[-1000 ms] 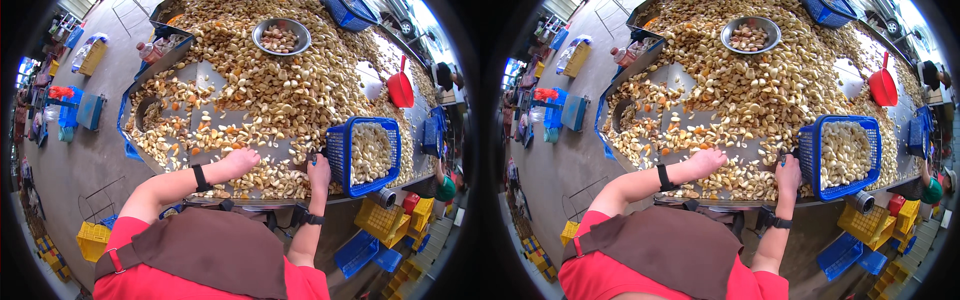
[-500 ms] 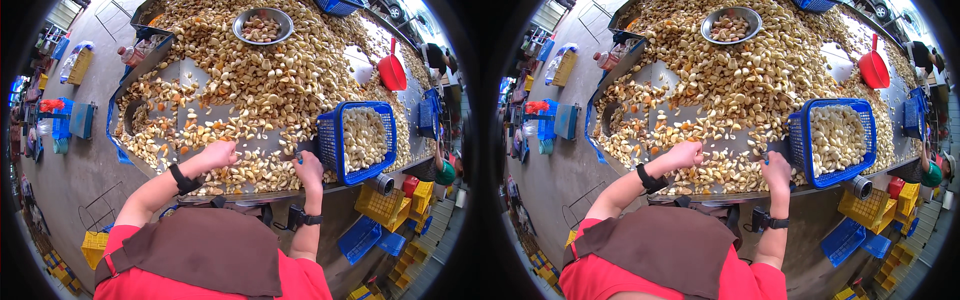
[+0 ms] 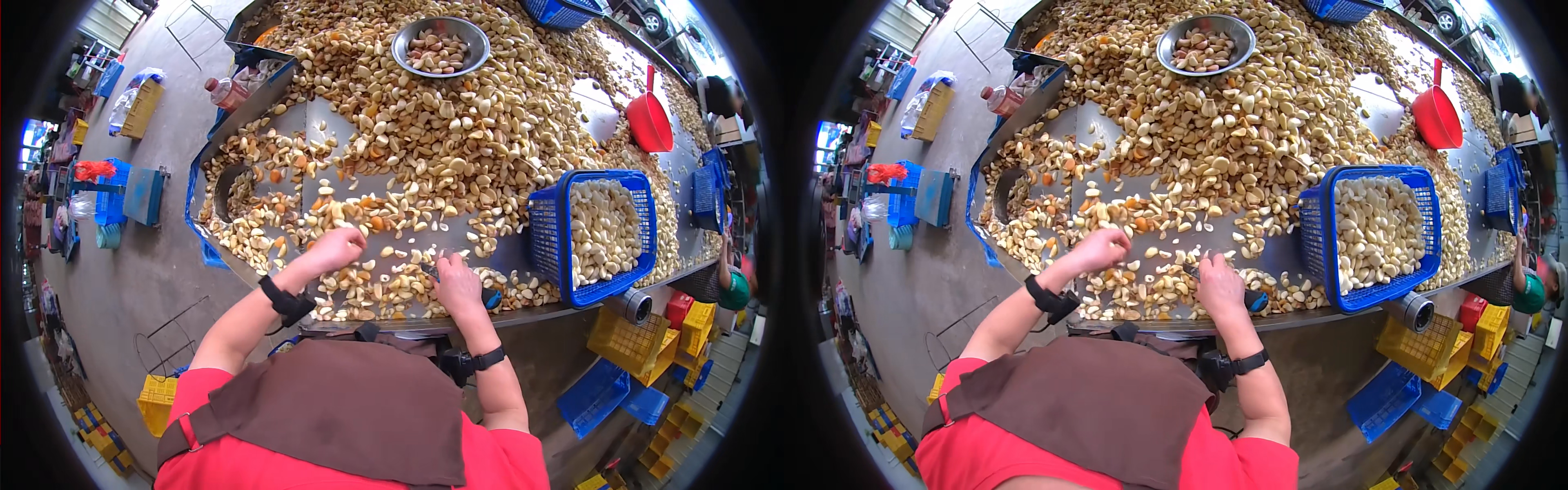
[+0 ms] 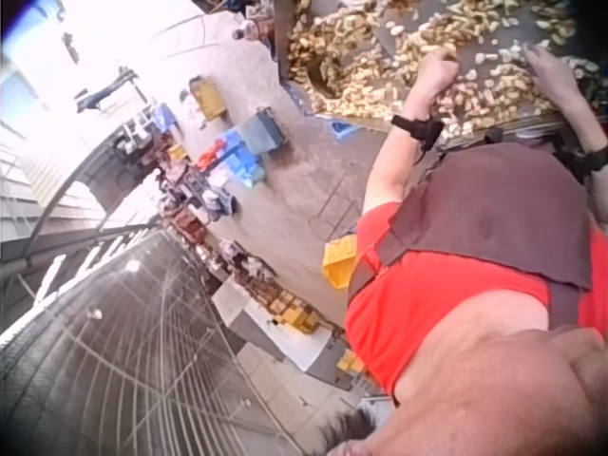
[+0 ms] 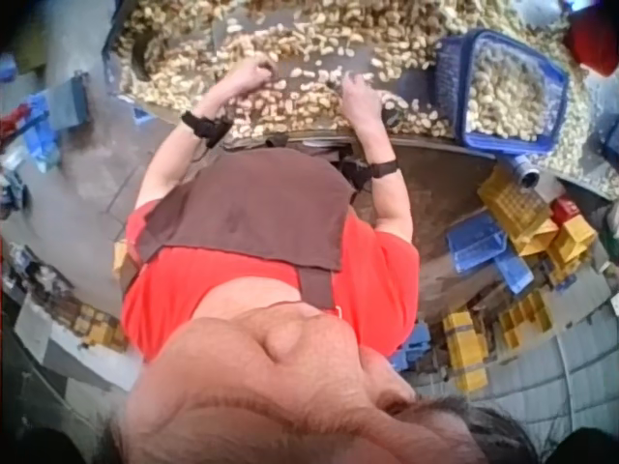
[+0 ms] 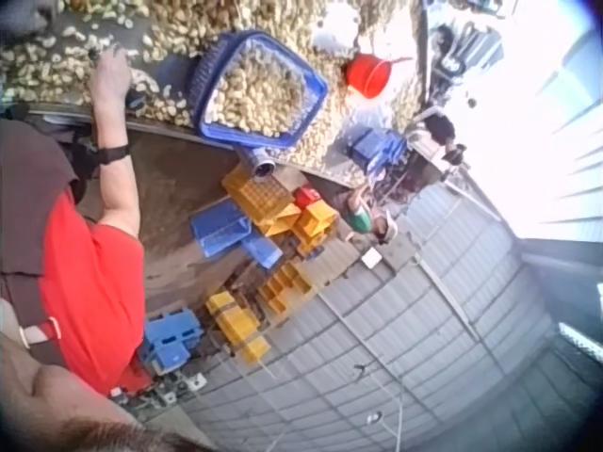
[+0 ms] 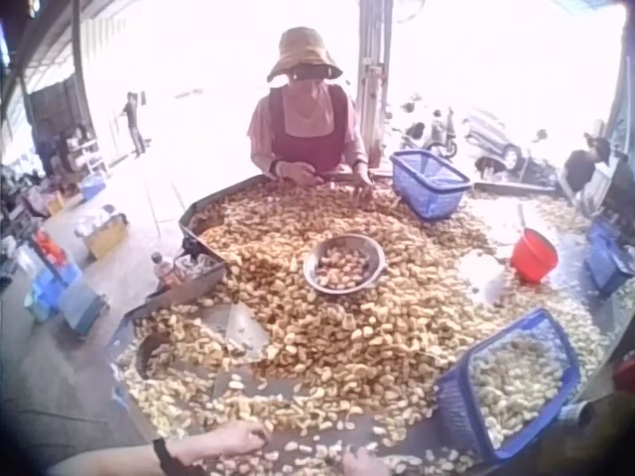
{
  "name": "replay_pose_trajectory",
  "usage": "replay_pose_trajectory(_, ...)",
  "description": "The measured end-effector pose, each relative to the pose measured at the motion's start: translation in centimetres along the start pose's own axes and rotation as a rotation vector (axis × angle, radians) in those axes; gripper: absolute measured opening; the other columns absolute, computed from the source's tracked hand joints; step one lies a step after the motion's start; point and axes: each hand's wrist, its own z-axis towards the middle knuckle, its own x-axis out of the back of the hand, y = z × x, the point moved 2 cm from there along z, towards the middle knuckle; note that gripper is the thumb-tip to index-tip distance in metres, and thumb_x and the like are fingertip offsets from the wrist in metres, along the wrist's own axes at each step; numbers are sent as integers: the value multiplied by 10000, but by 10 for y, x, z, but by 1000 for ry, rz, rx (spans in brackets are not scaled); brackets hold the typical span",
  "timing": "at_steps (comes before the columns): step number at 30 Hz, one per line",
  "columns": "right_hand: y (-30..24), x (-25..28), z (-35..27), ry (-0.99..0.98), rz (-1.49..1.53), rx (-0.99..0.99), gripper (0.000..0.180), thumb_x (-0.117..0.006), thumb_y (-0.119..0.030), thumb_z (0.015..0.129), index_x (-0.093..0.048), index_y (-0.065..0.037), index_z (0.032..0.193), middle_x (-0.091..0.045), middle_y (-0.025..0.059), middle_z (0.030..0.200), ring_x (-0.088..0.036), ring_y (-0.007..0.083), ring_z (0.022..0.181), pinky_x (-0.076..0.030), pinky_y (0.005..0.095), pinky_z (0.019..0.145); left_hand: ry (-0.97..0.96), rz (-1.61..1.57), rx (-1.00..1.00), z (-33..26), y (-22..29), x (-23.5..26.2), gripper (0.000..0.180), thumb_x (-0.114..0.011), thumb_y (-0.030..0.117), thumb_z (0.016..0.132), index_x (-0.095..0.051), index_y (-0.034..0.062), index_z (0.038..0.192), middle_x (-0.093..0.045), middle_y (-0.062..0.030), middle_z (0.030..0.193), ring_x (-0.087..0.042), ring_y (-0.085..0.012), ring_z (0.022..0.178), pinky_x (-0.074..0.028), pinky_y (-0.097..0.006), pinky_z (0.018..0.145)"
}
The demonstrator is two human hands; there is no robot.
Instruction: The person stands at a table covered with garlic cloves and peels them by hand. They remove the papery skins and place the peeled cloves into a blue basket.
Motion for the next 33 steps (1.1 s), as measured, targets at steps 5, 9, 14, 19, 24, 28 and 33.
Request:
replay_pose_trajectory(5, 2, 20, 1, 41, 110, -7, 262, -703, -176, 731, -575, -68, 932, -514, 145, 1055, -629, 346, 789, -527, 445, 681, -306, -577, 200, -25, 33, -1, 175, -582, 203, 909, -591, 71, 1023, -636, -14, 875, -615, -79, 690, -440, -187, 454)
replay_pose_trajectory(9, 4, 55, 2, 108, 392, -21, 243, -652, -250, 787, -601, -46, 907, -569, 139, 962, -613, 358, 840, -501, 434, 726, -469, -905, 173, -11, 50, -48, 392, -485, 435, 953, -577, 82, 1096, -642, -24, 942, -639, -95, 757, -447, -183, 487)
replay_pose_trajectory(14, 27, 74, -5, 126, 203, -165, 258, -673, -293, 783, -637, -53, 868, -623, 138, 937, -624, 335, 831, -503, 426, 720, -621, -1065, 200, 13, 57, -72, 397, -457, 413, 961, -568, 75, 1137, -645, -61, 995, -657, -164, 819, -468, -212, 498)
replay_pose_trajectory(19, 24, 44, -29, -134, -40, -77, 258, -689, -292, 769, -625, -67, 878, -635, 131, 871, -646, 329, 835, -524, 434, 722, -575, -1077, 175, 16, 62, -56, 360, -453, 393, 960, -564, 114, 1160, -652, -19, 1001, -661, -150, 867, -474, -209, 558)
replay_pose_trajectory(24, 24, 10, -27, -100, -21, -123, 198, -674, -208, 754, -588, -53, 843, -634, 141, 856, -635, 354, 799, -518, 441, 696, -477, -1129, 231, 24, 63, -42, 294, -527, 290, 933, -559, 60, 1115, -631, -82, 934, -650, -222, 829, -510, -249, 568)
replay_pose_trajectory(28, 22, 51, -24, 22, 164, -122, 207, -652, -217, 774, -591, -29, 835, -639, 166, 837, -638, 357, 785, -513, 437, 701, -446, -976, 206, 18, 65, -53, 227, -565, 212, 919, -571, 76, 1101, -638, -75, 935, -650, -185, 795, -472, -218, 515)
replay_pose_trajectory(33, 20, 56, -20, 53, 632, -81, 353, -685, -335, 778, -643, -23, 937, -646, 164, 795, -631, 345, 781, -496, 434, 701, -624, -878, 225, 15, 77, -87, 317, -504, 400, 935, -599, 171, 1133, -653, 14, 1006, -632, -76, 762, -411, -227, 588)
